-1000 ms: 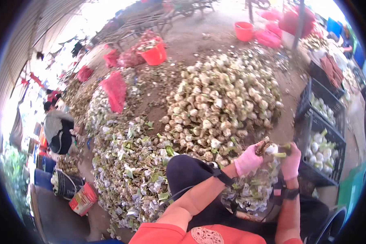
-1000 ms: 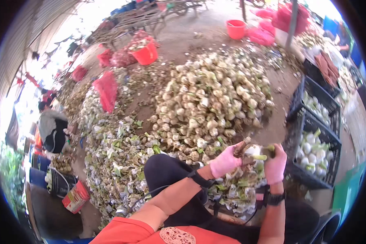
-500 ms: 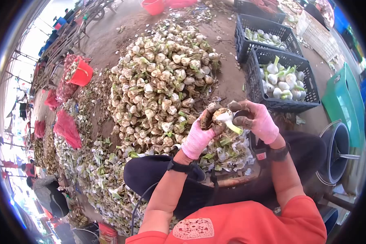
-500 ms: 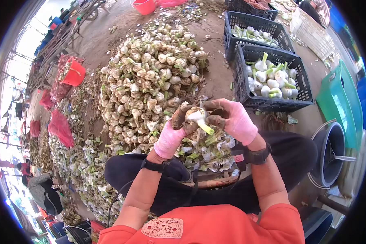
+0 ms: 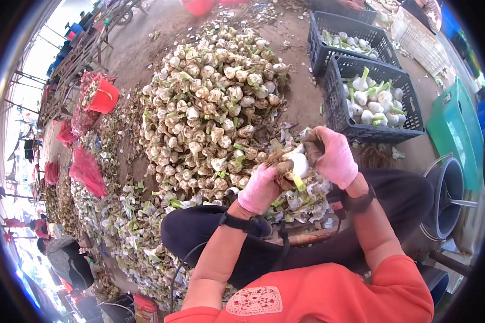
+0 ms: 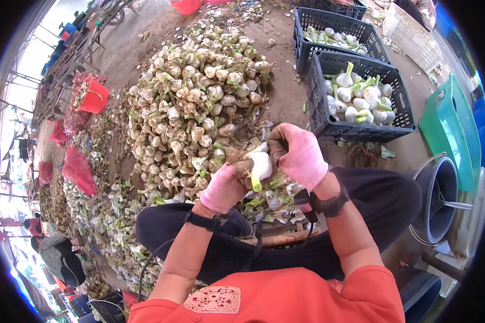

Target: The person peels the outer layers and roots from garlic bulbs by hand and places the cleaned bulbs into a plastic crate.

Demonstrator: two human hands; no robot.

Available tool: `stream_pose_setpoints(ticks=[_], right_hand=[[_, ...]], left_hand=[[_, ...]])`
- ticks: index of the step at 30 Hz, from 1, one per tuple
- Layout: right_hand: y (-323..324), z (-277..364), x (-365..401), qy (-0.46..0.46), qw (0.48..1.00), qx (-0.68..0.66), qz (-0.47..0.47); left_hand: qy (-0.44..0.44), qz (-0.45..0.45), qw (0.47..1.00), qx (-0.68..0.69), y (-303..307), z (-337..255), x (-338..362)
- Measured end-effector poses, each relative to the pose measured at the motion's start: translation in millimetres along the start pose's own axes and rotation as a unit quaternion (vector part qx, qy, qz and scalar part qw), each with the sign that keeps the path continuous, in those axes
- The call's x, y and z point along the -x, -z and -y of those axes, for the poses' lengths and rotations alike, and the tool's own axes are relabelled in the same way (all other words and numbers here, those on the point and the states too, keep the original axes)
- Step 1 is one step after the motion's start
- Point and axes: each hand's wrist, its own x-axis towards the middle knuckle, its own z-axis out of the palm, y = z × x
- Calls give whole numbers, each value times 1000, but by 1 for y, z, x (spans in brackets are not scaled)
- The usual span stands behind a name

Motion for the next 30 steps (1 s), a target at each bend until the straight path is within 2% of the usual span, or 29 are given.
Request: stream_pose_setpoints(ticks=[2, 4, 5, 6, 8, 9, 10, 11, 12, 14, 15, 16, 17, 18, 20, 21, 22, 24, 25, 26, 27, 28, 29, 30], right_hand=[[3, -6, -3, -1, 1000, 11, -2], [-1, -17, -5, -35, 996, 66, 41], [-7, -31, -5, -11, 994, 98, 39], [-16, -51, -3, -12, 994, 98, 38], [-27, -91, 1, -65, 943, 278, 168], [-24, -102, 10, -64, 944, 279, 166], [-21, -108, 22, -44, 923, 323, 205], [-21, -114, 27, -22, 897, 366, 247], [-20, -110, 26, -20, 895, 366, 254], [-12, -86, 20, 23, 951, 262, 162], [-3, -63, 15, 23, 951, 263, 160], [5, -35, 10, 3, 979, 101, 178], [8, -20, 7, -17, 979, -65, 191], [4, -18, 7, -15, 979, -65, 194], [-8, -23, 14, 55, 982, -101, 151], [-22, -39, 18, 20, 971, -170, 168], [-31, -46, 22, 21, 970, -170, 172], [-44, -51, 25, -75, 927, -334, 155], [-38, -45, 21, -144, 913, -348, 159], [-32, -57, 18, -166, 918, -326, 150], [-32, -74, 14, -84, 977, -172, 98], [-30, -91, 8, 3, 999, -11, 43], [-21, -105, 2, -109, 914, -388, -46], [-12, -117, -5, -207, 674, -698, -128]], left_hand=[[33, 29, 999, -14, 3, 4, 1], [59, 95, 992, 64, 7, 3, 5], [102, 89, 988, 73, 10, -1, 5], [103, 89, 988, 73, 9, 0, 5], [45, 47, 998, -9, -1, 0, 6], [36, 82, 996, 14, -13, -9, 9], [33, 83, 996, 12, -14, -11, 7], [13, 36, 999, -8, -15, -10, 5], [-5, -14, 1000, -23, -15, -8, 6], [-7, -40, 998, -42, -16, -9, 2], [-31, -62, 994, -86, -12, -6, -2], [-55, -85, 986, -129, -8, -2, -5], [-63, -98, 973, -198, -5, 0, -8], [-65, -100, 973, -197, -2, 2, -11], [-66, -136, 958, -245, 3, 6, -15], [-75, -140, 961, -224, 6, 10, -17], [-76, -144, 961, -223, 6, 14, -18], [-38, -184, 958, -216, 5, 15, -16], [-21, -198, 951, -236, 0, 10, -11], [-21, -201, 951, -235, -1, 9, -9], [-33, -189, 961, -200, -1, 9, -9], [-47, -177, 969, -164, 0, 10, -10], [-64, -177, 969, -157, 6, 17, -14], [-65, -183, 969, -152, 6, 23, -14]])
